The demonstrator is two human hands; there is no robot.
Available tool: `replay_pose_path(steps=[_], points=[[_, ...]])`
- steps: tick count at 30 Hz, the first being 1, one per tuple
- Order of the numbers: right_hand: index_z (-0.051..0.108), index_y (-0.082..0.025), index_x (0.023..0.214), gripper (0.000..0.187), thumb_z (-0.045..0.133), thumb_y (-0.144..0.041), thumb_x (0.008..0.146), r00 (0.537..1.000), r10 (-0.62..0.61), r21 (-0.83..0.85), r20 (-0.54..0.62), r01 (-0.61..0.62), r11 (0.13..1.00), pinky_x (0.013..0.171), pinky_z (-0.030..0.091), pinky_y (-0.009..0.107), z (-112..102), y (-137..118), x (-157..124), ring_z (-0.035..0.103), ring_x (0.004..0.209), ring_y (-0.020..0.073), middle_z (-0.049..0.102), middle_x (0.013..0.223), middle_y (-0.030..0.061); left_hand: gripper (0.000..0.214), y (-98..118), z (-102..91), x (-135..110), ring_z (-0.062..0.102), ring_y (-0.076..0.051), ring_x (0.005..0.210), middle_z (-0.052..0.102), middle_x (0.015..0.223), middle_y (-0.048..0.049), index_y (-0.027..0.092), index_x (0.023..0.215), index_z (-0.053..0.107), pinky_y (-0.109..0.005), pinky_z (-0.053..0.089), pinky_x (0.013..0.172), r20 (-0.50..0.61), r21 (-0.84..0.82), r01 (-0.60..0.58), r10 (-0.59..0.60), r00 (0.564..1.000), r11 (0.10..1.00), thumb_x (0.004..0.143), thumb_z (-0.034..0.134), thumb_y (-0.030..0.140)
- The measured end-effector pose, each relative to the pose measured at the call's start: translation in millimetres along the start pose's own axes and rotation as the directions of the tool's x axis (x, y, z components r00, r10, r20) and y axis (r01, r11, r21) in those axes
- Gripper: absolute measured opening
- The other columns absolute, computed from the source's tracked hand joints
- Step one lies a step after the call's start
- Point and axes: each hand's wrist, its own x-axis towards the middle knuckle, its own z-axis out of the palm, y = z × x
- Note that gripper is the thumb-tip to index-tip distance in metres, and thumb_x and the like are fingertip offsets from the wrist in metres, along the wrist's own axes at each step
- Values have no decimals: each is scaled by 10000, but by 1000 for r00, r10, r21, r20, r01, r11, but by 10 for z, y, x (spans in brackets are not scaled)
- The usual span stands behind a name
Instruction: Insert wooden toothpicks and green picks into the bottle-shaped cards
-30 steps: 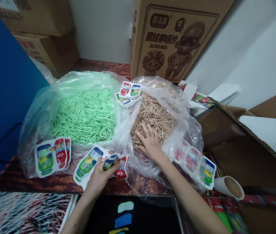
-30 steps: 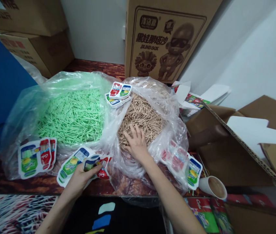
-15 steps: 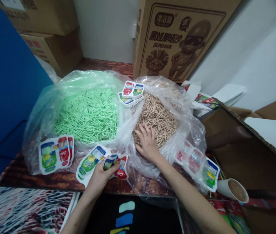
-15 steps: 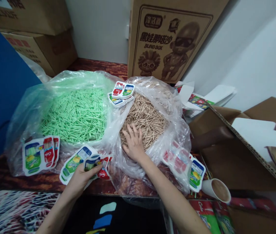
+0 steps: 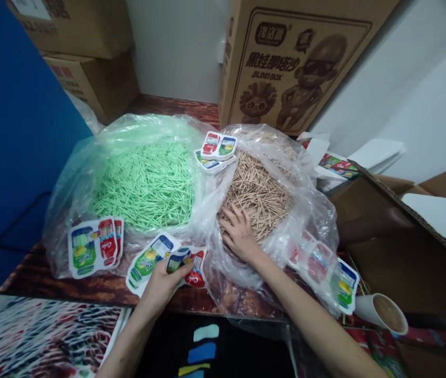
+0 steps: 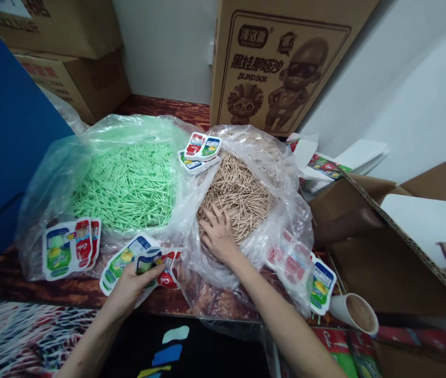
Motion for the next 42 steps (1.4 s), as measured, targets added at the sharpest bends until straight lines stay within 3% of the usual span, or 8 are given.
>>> replay_pose_path(steps=[17,20,23,26,31,34,39,42], points=[[566,-208,782,248,431,-329,951,909,299,323,-291,-200,925,1102,200,541,-353,179,289,557,1113,252,677,892,70,273,1,91,-3,632,-163,672,717,728,-12,138,783,711,-259,504,692,42,20,-13,13,999,1000,638,784,357],[523,-211,743,278,467,-418,921,810,542,700,-225,-253,668,848,469,388,-414,294,427,600,756,183,625,717,18,277,42,183,1,633,-159,677,721,734,-6,143,796,714,-247,502,684,60,-3,4,-4,998,1000,626,788,350],[500,-214,767,287,548,-481,861,683,730,963,27,-214,164,536,453,244,-454,404,470,504,519,115,536,587,-44,284,51,207,-3,634,-157,677,723,740,-6,142,798,711,-243,501,682,57,-18,5,-4,998,1000,614,794,343],[507,-209,748,294,614,-472,824,716,629,953,302,-221,-206,427,385,205,-500,440,380,434,450,90,456,546,-66,302,11,169,-6,637,-164,679,722,748,-15,136,827,707,-260,505,694,50,-29,18,-17,999,999,622,793,341],[583,-193,800,191,655,-369,799,778,410,865,476,-329,-380,463,421,227,-478,269,146,409,458,92,394,544,-73,305,-71,114,1,645,-179,705,722,770,-39,124,852,704,-286,512,724,58,-12,26,-25,998,1000,664,777,352],[591,-199,821,198,639,-389,796,758,515,915,399,-291,-281,639,496,307,-436,174,58,513,551,127,472,577,-51,296,-89,98,9,644,-173,694,724,770,-35,128,828,707,-273,513,711,64,-1,18,-17,998,1000,658,782,358],[587,-206,736,238,492,-363,887,807,589,780,-33,-348,520,899,403,367,-497,186,-125,575,838,193,632,748,27,324,-75,63,10,658,-192,707,736,784,-43,127,832,722,-290,522,722,39,14,21,-21,999,1000,645,789,382],[558,-209,720,257,428,-302,921,888,460,527,1,-392,755,812,405,320,-528,194,-292,557,779,188,616,742,25,342,-61,55,11,663,-192,747,743,836,-44,135,879,730,-287,521,746,39,-26,22,-21,999,999,631,807,359]])
